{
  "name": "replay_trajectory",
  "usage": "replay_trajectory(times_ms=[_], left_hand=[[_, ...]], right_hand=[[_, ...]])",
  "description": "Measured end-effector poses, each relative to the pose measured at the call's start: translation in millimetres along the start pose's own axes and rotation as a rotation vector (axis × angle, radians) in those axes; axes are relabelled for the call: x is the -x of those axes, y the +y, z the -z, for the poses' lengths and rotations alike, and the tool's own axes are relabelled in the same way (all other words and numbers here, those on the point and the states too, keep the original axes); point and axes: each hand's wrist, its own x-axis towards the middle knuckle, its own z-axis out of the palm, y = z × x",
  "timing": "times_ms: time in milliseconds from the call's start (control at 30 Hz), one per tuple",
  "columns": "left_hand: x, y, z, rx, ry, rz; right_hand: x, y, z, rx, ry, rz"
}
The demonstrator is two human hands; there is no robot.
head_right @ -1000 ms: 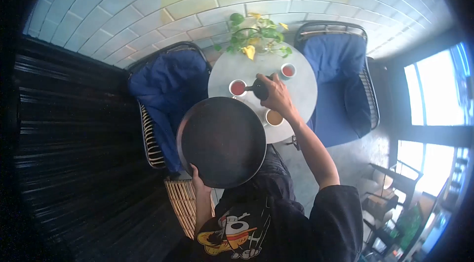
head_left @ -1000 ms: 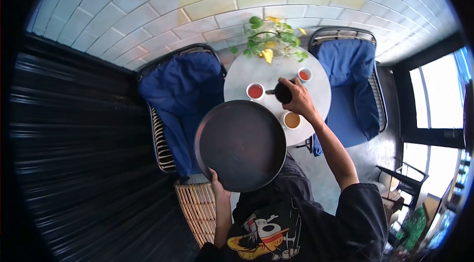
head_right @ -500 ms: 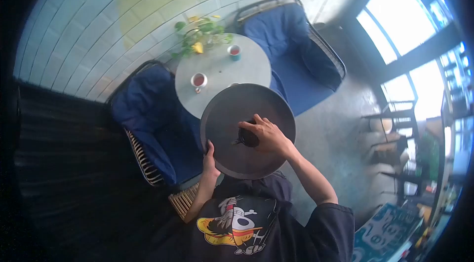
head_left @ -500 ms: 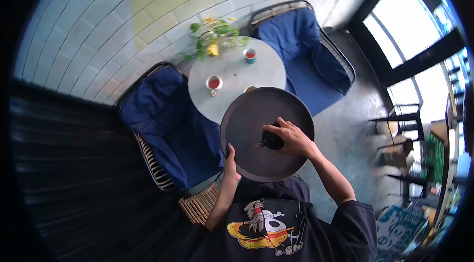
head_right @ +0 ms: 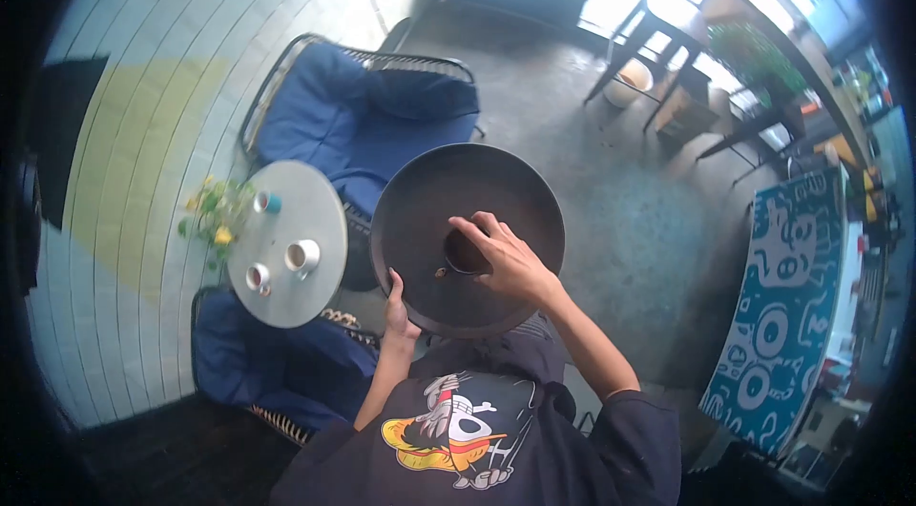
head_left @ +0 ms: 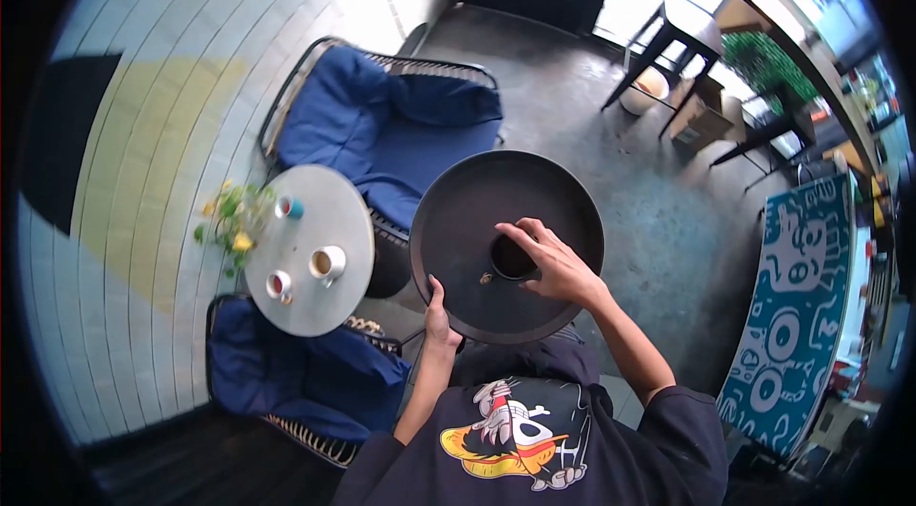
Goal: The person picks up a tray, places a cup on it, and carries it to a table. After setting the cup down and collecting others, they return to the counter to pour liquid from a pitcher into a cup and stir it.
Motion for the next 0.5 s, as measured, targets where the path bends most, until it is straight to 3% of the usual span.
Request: replay_trajectory(times_ms=[100, 133, 200, 267, 400, 500], left_hand=[[-26.2, -30.9, -60.3, -0.037, -0.033, 0.054], [-37.5, -43.2, -77.8, -0.048, -0.032, 0.022], [-61.0, -65.3, -108.1, -0.090, -0.037, 0.017], [-82.1, -86.1, -137.9, -0.126, -0.023, -0.028], [-122.5, -119.0, -192.2, -0.083, -0.141, 0.125], [-151.8, -137.0, -227.2, -0.074, -0.193, 0.171]], right_hand=[[42.9, 41.3, 31.1, -0.073, 0.357, -0.219], [54.9, 56.9, 40.5, -0.078, 0.386, -0.237], [80.1, 85.1, 52.8, -0.338, 0.429, -0.540], [98.1, 119.5, 53.7, -0.362, 0.543, -0.487], [106.7, 160.9, 73.6, -0.939, 0.316, -0.392], [95.7, 187.0, 89.1, -1.073, 0.317, -0.386]])
